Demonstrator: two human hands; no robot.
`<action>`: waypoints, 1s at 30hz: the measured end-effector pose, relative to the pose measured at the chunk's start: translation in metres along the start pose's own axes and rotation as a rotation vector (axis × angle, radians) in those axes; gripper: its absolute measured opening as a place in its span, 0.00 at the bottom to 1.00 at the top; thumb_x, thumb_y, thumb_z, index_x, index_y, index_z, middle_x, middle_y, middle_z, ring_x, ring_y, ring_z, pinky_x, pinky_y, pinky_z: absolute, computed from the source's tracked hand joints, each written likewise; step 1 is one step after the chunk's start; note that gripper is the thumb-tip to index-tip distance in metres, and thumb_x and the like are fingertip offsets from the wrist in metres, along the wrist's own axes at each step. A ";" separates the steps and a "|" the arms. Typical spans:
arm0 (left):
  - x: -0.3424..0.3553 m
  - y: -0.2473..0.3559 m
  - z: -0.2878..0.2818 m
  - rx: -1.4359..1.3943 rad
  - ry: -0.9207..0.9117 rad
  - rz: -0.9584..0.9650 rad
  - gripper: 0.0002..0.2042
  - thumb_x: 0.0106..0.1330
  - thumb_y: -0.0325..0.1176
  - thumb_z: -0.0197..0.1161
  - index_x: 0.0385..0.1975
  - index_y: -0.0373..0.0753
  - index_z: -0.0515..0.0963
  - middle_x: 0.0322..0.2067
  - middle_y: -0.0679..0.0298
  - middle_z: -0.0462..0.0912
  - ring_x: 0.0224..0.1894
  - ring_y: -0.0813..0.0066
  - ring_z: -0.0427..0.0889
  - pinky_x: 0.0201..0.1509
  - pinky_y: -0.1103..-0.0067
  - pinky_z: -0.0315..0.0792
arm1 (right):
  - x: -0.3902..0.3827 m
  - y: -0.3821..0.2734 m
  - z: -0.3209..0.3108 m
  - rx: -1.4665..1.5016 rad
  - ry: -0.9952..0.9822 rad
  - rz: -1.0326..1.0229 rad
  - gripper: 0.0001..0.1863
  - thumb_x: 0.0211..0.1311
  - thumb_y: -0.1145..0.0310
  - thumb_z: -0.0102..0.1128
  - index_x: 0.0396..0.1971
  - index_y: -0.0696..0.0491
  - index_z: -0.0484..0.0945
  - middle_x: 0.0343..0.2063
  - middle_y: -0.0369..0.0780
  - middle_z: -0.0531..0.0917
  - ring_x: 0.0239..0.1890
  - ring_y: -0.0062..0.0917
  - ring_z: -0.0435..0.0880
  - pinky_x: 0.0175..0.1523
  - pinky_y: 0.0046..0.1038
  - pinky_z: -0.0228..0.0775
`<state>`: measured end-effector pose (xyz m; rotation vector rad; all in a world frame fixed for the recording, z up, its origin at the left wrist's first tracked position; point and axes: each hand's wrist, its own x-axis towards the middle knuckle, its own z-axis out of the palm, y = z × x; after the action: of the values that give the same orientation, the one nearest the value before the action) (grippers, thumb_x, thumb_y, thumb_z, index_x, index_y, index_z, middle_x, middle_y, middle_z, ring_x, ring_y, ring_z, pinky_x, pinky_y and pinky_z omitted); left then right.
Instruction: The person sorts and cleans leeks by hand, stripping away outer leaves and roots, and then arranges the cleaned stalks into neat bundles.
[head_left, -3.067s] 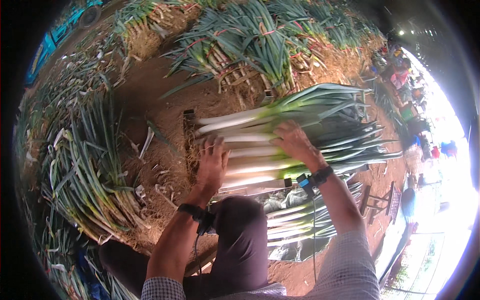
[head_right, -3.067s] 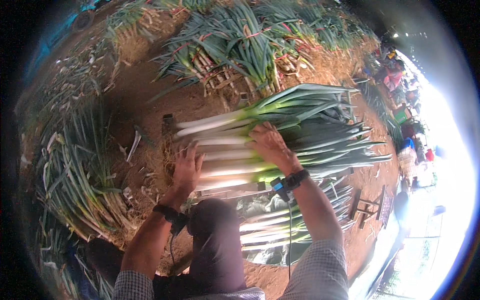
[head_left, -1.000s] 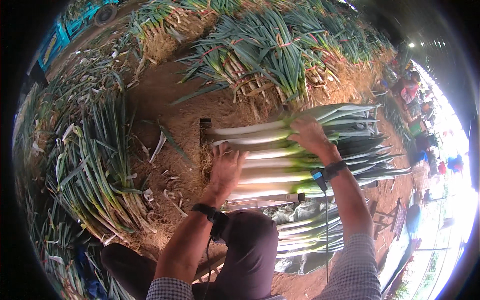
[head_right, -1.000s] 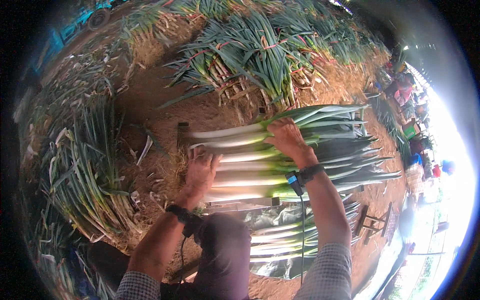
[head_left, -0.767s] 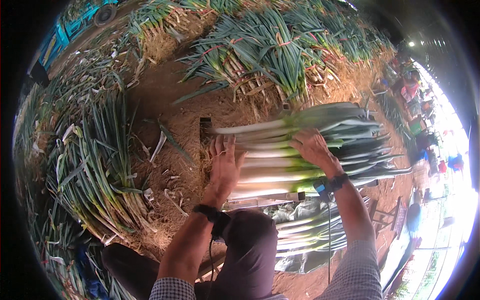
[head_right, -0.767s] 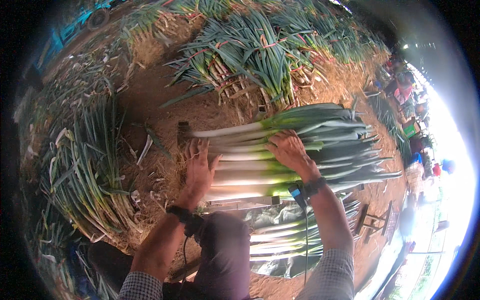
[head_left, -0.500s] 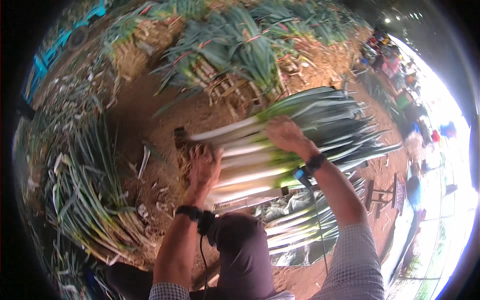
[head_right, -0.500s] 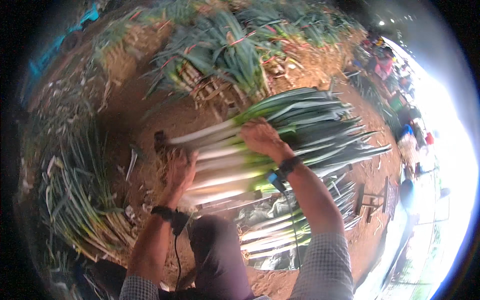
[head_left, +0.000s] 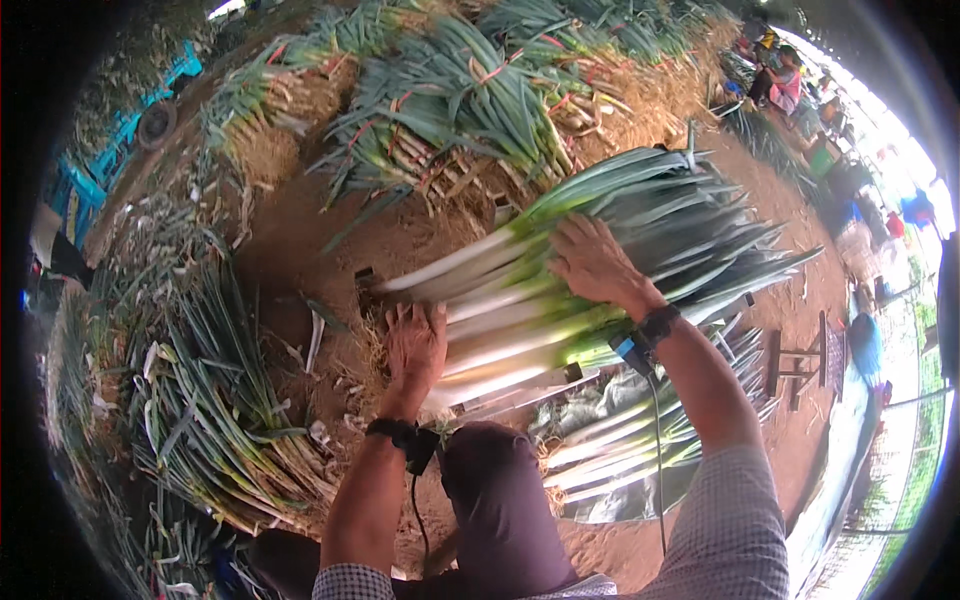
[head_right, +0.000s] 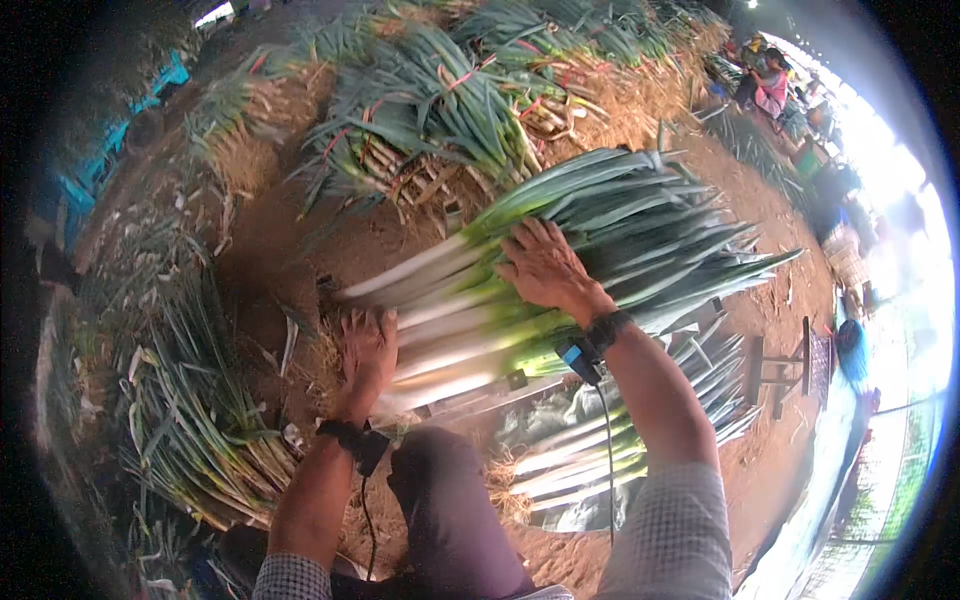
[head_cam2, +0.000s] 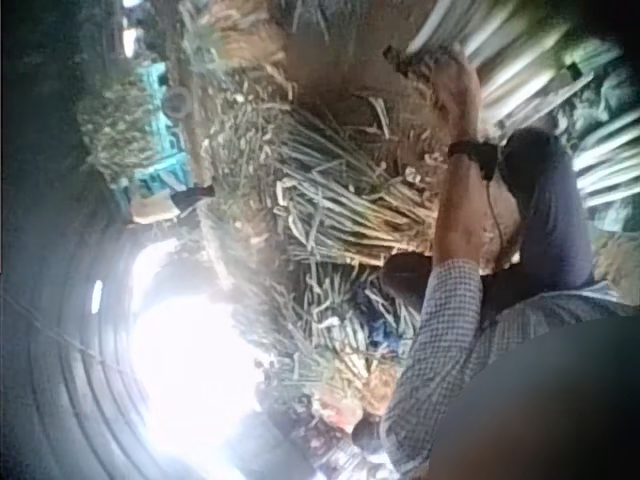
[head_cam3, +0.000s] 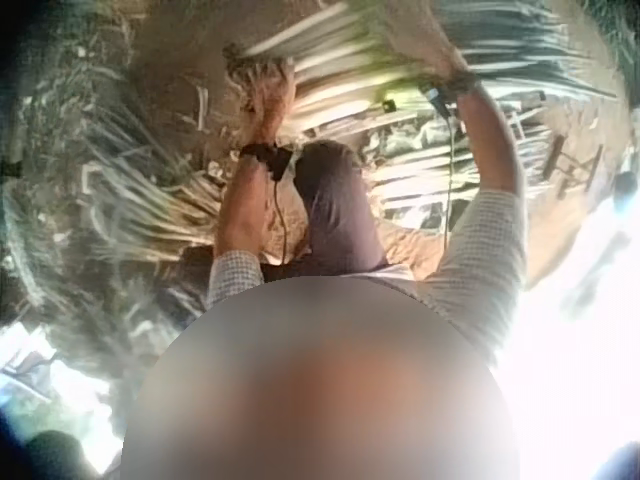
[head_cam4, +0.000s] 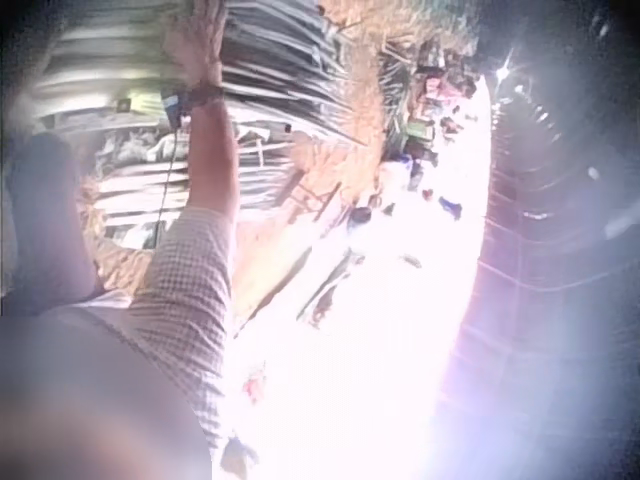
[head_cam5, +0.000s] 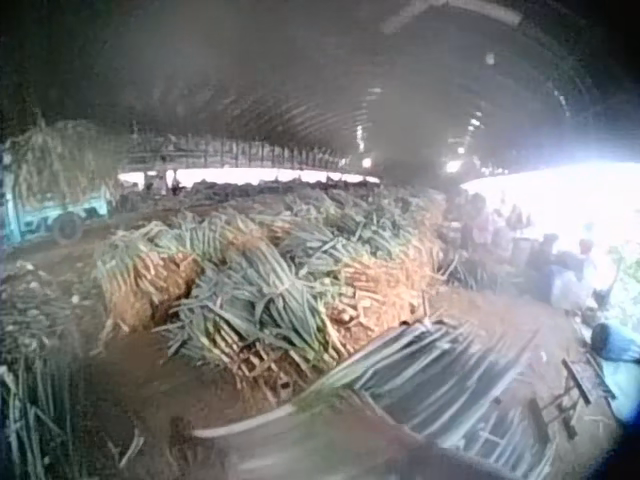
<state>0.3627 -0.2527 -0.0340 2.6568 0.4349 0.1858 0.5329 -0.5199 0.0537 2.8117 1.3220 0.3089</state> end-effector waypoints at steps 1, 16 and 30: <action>0.008 0.003 0.006 0.040 -0.030 -0.037 0.34 0.73 0.57 0.36 0.59 0.28 0.66 0.63 0.36 0.62 0.68 0.37 0.56 0.72 0.54 0.49 | 0.001 0.004 0.012 0.000 0.044 0.014 0.28 0.69 0.49 0.45 0.57 0.56 0.73 0.62 0.47 0.69 0.67 0.40 0.61 0.70 0.43 0.49; -0.007 0.013 -0.004 -0.061 -0.086 -0.200 0.36 0.73 0.58 0.32 0.64 0.28 0.61 0.67 0.37 0.55 0.70 0.39 0.50 0.75 0.58 0.43 | 0.027 -0.017 0.014 -0.099 0.013 -0.283 0.16 0.65 0.54 0.51 0.43 0.45 0.82 0.51 0.42 0.78 0.61 0.37 0.69 0.66 0.45 0.54; -0.013 -0.034 0.003 -0.112 -0.039 0.079 0.33 0.73 0.57 0.40 0.67 0.36 0.57 0.68 0.45 0.54 0.73 0.49 0.47 0.75 0.57 0.43 | 0.020 -0.064 0.019 -0.049 -0.318 -0.076 0.31 0.70 0.54 0.43 0.64 0.60 0.61 0.66 0.50 0.63 0.71 0.43 0.54 0.74 0.48 0.36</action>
<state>0.3422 -0.2289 -0.0522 2.5650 0.2984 0.1768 0.5003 -0.4627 0.0324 2.6204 1.3225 -0.1037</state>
